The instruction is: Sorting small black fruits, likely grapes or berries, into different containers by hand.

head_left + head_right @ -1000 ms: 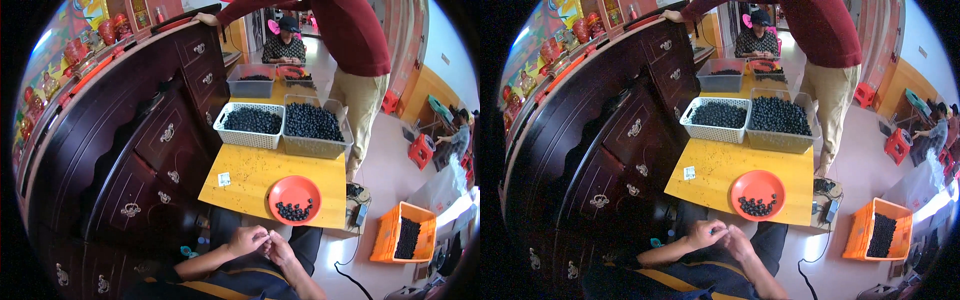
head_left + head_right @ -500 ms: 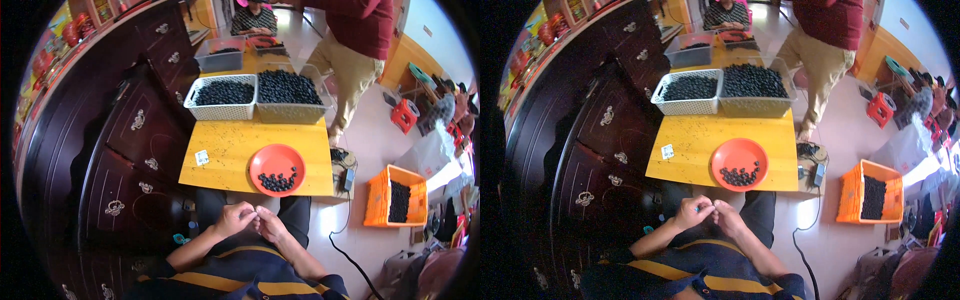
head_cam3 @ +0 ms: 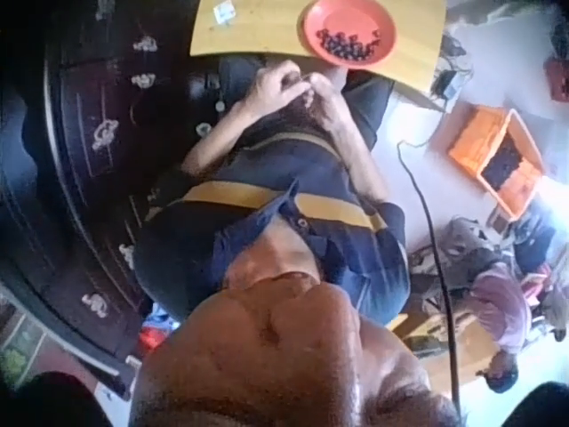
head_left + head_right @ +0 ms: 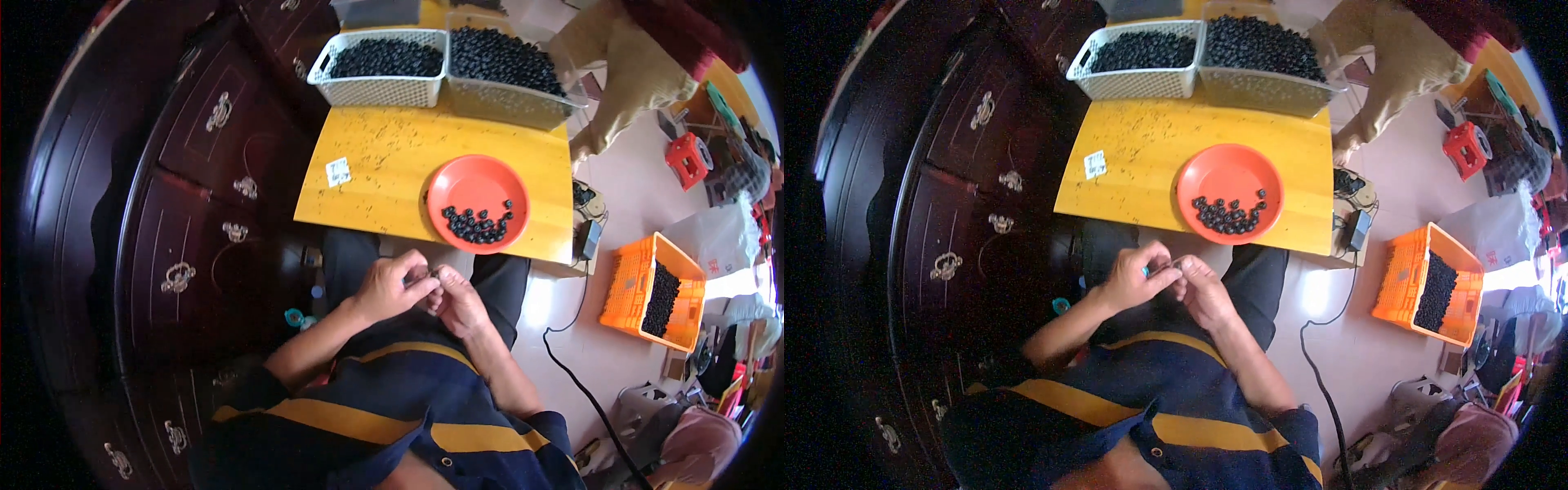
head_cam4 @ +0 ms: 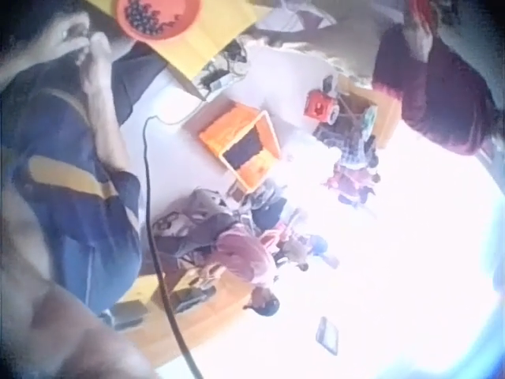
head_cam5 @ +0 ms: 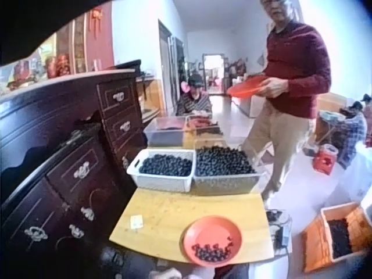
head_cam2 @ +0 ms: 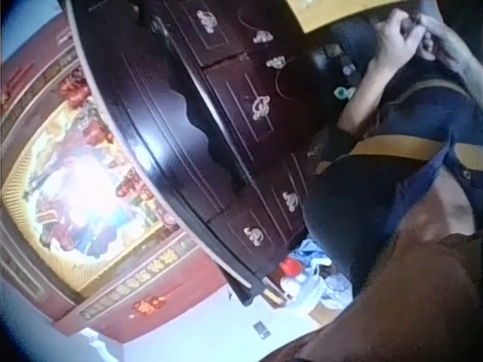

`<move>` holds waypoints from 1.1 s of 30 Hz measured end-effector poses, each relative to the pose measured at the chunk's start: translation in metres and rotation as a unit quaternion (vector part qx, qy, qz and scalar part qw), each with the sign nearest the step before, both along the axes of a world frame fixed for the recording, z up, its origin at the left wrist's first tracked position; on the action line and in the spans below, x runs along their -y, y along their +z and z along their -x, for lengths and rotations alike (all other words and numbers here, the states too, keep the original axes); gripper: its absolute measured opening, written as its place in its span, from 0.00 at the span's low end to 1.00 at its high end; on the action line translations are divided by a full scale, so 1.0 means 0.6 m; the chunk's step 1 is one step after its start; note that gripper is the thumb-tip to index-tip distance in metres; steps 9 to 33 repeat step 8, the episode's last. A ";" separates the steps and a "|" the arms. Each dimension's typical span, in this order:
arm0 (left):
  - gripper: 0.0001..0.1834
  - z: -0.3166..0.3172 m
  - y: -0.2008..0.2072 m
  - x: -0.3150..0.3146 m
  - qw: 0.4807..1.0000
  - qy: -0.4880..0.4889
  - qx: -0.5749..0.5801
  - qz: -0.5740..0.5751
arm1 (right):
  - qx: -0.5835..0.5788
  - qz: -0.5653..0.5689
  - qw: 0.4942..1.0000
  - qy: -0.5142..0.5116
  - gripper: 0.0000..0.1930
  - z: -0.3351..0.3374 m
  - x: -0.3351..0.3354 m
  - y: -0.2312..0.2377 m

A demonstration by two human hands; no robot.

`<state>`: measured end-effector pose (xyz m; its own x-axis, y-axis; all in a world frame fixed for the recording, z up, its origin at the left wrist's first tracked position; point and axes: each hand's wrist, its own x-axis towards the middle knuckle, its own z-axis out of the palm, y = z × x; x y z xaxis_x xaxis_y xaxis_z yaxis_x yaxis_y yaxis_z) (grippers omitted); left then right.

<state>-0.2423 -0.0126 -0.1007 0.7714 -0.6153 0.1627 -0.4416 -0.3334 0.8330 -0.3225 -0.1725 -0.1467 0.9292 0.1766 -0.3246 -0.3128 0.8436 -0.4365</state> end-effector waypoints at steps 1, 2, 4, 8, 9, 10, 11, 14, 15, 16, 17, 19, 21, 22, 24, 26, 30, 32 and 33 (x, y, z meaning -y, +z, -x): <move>0.15 -0.008 0.001 -0.003 1.000 -0.013 0.016 -0.014 | 0.005 0.004 1.000 0.000 0.14 -0.001 0.002 0.003; 0.16 -0.014 0.000 -0.006 0.999 -0.028 0.030 -0.027 | 0.010 0.007 1.000 0.000 0.15 -0.001 0.003 0.005; 0.20 -0.019 0.003 -0.013 0.998 -0.049 0.008 -0.042 | 0.016 -0.004 1.000 0.009 0.14 -0.001 0.004 0.007; 0.26 -0.022 0.019 -0.019 0.991 -0.076 0.042 -0.103 | 0.016 -0.037 0.999 0.032 0.15 -0.003 0.003 -0.014; 0.26 -0.022 0.019 -0.019 0.991 -0.076 0.042 -0.103 | 0.016 -0.037 0.999 0.032 0.15 -0.003 0.003 -0.014; 0.26 -0.022 0.019 -0.019 0.991 -0.076 0.042 -0.103 | 0.016 -0.037 0.999 0.032 0.15 -0.003 0.003 -0.014; 0.26 -0.022 0.019 -0.019 0.991 -0.076 0.042 -0.103 | 0.016 -0.037 0.999 0.032 0.15 -0.003 0.003 -0.014; 0.26 -0.022 0.019 -0.019 0.991 -0.076 0.042 -0.103 | 0.016 -0.037 0.999 0.032 0.15 -0.003 0.003 -0.014; 0.26 -0.022 0.019 -0.019 0.991 -0.076 0.042 -0.103 | 0.016 -0.037 0.999 0.032 0.15 -0.003 0.003 -0.014; 0.26 -0.022 0.019 -0.019 0.991 -0.076 0.042 -0.103 | 0.016 -0.037 0.999 0.032 0.15 -0.003 0.003 -0.014; 0.26 -0.022 0.019 -0.019 0.991 -0.076 0.042 -0.103 | 0.016 -0.037 0.999 0.032 0.15 -0.003 0.003 -0.014; 0.26 -0.022 0.019 -0.019 0.991 -0.076 0.042 -0.103 | 0.016 -0.037 0.999 0.032 0.15 -0.003 0.003 -0.014; 0.26 -0.022 0.019 -0.019 0.991 -0.076 0.042 -0.103 | 0.016 -0.037 0.999 0.032 0.15 -0.003 0.003 -0.014; 0.26 -0.022 0.019 -0.019 0.991 -0.076 0.042 -0.103 | 0.016 -0.037 0.999 0.032 0.15 -0.003 0.003 -0.014; 0.26 -0.022 0.019 -0.019 0.991 -0.076 0.042 -0.103 | 0.016 -0.037 0.999 0.032 0.15 -0.003 0.003 -0.014; 0.26 -0.022 0.019 -0.019 0.991 -0.076 0.042 -0.103 | 0.016 -0.037 0.999 0.032 0.15 -0.003 0.003 -0.014; 0.26 -0.022 0.019 -0.019 0.991 -0.076 0.042 -0.103 | 0.016 -0.037 0.999 0.032 0.15 -0.003 0.003 -0.014; 0.26 -0.022 0.019 -0.019 0.991 -0.076 0.042 -0.103 | 0.016 -0.037 0.999 0.032 0.15 -0.003 0.003 -0.014; 0.26 -0.022 0.019 -0.019 0.991 -0.076 0.042 -0.103 | 0.016 -0.037 0.999 0.032 0.15 -0.003 0.003 -0.014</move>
